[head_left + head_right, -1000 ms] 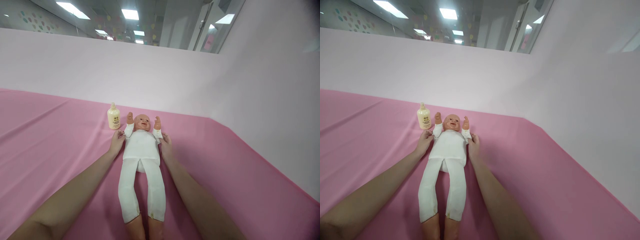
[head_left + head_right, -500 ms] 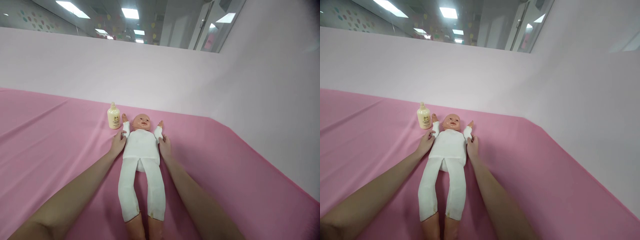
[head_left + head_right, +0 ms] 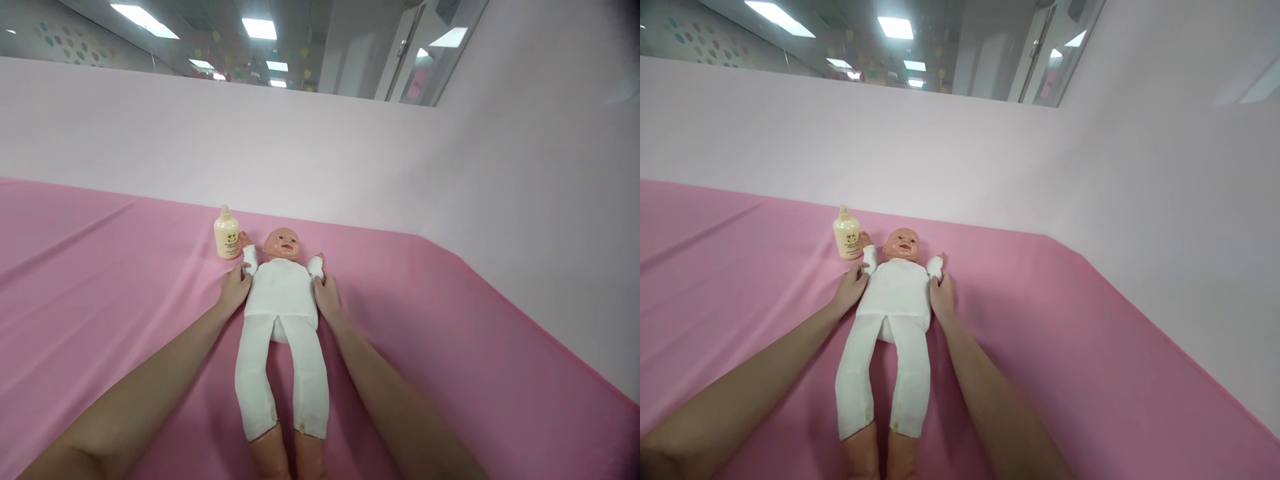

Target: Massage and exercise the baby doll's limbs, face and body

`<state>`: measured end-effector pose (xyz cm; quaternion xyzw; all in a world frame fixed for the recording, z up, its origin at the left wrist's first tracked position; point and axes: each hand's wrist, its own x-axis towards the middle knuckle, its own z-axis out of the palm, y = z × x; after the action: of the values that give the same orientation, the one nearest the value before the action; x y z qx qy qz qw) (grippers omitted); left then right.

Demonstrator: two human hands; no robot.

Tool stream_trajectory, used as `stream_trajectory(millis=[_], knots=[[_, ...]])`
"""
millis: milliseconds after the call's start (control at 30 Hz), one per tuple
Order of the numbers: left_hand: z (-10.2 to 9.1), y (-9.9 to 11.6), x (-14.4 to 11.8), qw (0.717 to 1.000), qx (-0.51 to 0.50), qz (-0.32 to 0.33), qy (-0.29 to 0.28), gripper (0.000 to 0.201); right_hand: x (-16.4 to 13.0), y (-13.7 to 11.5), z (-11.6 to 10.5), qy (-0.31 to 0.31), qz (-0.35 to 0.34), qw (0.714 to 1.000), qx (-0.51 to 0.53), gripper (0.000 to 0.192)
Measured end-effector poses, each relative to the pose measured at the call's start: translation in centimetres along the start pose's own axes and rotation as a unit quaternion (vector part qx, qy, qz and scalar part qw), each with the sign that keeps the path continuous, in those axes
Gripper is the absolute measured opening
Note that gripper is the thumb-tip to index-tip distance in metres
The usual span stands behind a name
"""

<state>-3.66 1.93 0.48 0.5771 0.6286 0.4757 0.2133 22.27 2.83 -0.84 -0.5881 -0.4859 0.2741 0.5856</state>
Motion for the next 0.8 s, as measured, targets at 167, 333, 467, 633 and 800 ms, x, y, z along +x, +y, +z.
stream_trajectory(millis=[167, 333, 467, 633, 800], knots=[[0.1, -0.2, 0.1, 1.000, -0.002, -0.004, 0.009, 0.029, -0.3, -0.3, 0.1, -0.013, 0.003, 0.998, 0.061, 0.015], [0.2, -1.0, 0.3, 0.999, -0.042, -0.019, -0.004, 0.030, -0.2, -0.6, -0.3, -0.010, 0.027, 0.997, 0.076, 0.028], [0.4, -1.4, 0.4, 0.992, -0.122, -0.044, -0.012, 0.031, 0.2, -0.2, -0.3, -0.028, 0.045, 0.992, 0.113, 0.036], [0.6, -1.2, 0.5, 0.979, -0.196, -0.058, -0.012, 0.035, 0.6, 1.0, 0.3, -0.024, 0.044, 0.977, 0.209, 0.038], [0.3, -0.3, 0.2, 0.969, -0.239, -0.063, -0.003, 0.045, 0.7, 0.9, 0.5, -0.015, 0.051, 0.963, 0.263, 0.042]])
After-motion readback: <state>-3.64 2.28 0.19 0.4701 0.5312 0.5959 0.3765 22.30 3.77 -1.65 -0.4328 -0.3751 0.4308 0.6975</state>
